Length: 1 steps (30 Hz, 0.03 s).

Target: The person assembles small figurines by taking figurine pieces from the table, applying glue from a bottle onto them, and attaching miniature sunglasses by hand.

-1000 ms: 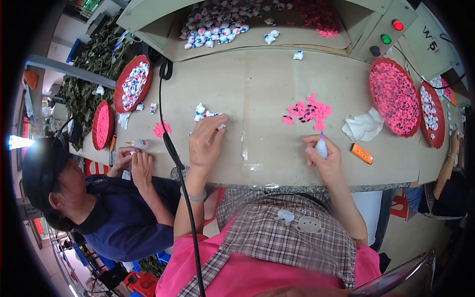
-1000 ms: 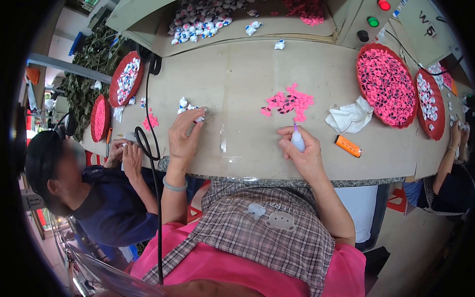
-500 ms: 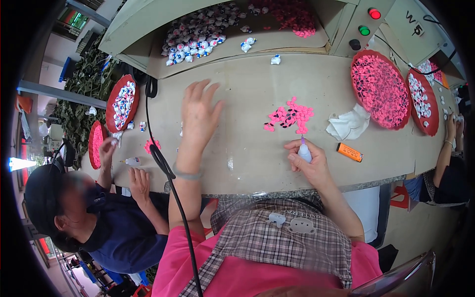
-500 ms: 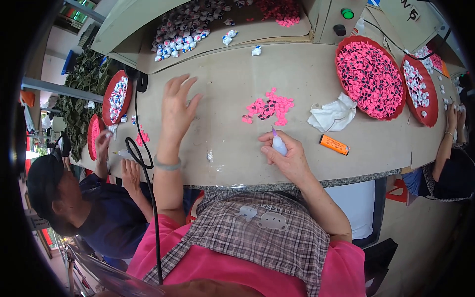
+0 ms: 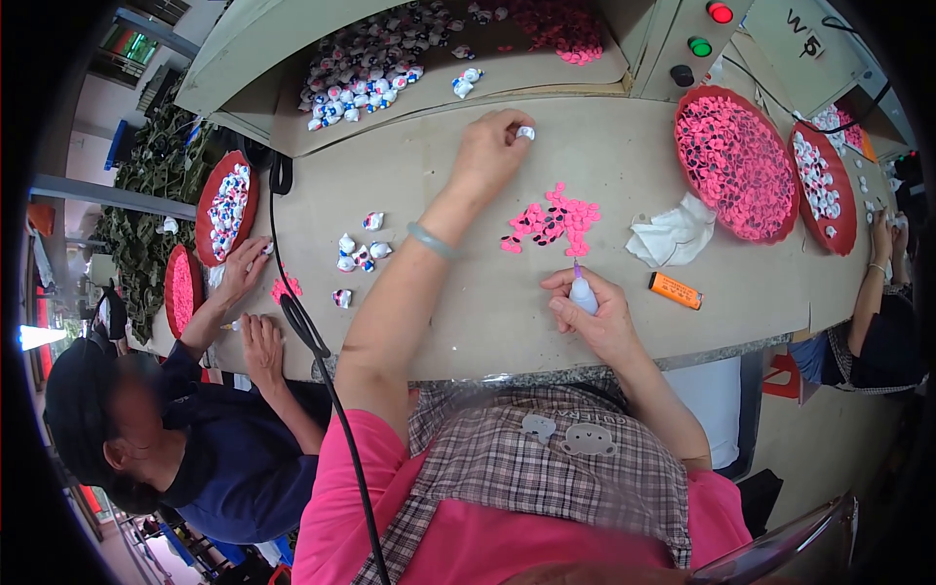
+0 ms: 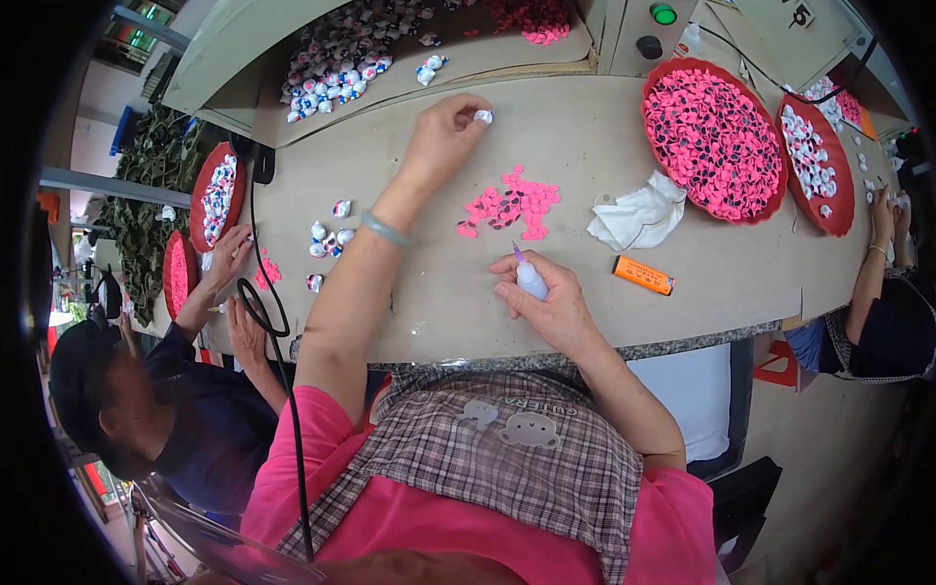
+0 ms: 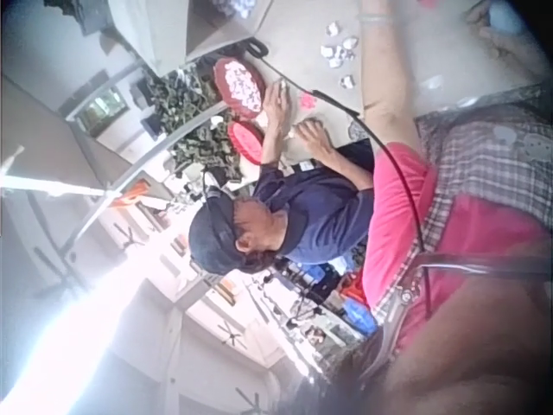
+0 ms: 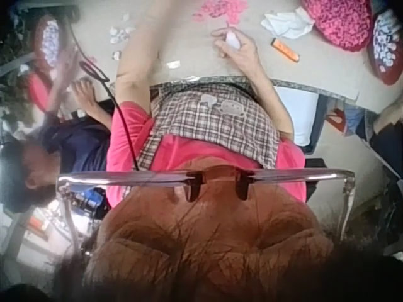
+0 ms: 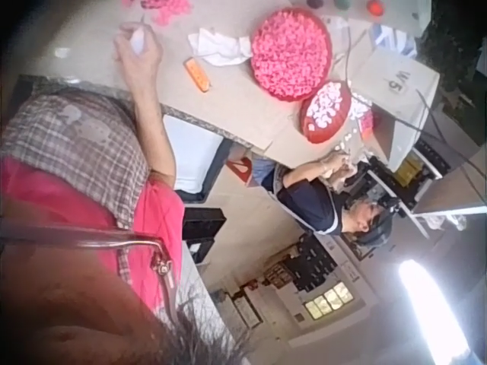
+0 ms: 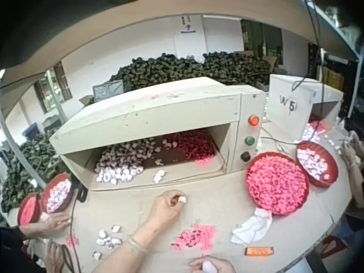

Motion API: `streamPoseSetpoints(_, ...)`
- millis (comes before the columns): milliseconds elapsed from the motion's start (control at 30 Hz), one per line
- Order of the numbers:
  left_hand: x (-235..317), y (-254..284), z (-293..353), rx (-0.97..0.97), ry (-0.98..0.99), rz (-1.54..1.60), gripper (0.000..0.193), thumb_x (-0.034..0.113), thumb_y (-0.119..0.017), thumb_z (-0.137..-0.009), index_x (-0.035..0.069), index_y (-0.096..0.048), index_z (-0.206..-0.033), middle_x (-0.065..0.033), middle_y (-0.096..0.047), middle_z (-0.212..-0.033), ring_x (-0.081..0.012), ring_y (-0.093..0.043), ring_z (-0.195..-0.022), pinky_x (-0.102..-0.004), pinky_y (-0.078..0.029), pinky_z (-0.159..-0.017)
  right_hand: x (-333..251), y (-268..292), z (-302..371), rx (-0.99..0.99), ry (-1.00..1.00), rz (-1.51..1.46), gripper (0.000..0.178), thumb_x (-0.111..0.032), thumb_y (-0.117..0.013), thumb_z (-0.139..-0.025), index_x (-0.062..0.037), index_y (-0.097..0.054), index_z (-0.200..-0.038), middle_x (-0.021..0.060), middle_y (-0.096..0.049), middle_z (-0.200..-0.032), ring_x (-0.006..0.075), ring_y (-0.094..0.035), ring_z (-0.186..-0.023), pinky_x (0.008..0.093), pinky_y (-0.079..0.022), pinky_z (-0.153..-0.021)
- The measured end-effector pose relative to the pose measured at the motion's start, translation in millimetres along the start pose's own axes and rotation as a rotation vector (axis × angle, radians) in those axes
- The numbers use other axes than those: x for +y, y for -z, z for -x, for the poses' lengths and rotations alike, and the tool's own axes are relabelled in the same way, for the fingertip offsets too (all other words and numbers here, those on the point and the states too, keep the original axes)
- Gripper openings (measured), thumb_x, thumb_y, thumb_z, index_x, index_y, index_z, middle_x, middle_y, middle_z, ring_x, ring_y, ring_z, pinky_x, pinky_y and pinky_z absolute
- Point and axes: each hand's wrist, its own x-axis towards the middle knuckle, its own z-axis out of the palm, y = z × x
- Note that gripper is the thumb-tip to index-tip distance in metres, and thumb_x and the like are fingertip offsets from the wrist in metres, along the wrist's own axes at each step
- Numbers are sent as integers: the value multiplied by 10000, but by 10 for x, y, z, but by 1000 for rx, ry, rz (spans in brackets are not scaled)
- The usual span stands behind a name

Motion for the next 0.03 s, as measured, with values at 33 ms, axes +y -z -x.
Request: streamPoseSetpoints(33, 21, 62, 96, -95, 200, 240, 276, 147, -646, -852, 103, -631, -1124, -113, -592, -1216, -219, -630, -996, -347, -499, -850, -10, -3, -6, 4, 0, 10, 186, -56, -639, -861, -23, -621, -1044, -2, -563, -795, 47, -510, -610, 205, -451, -554)
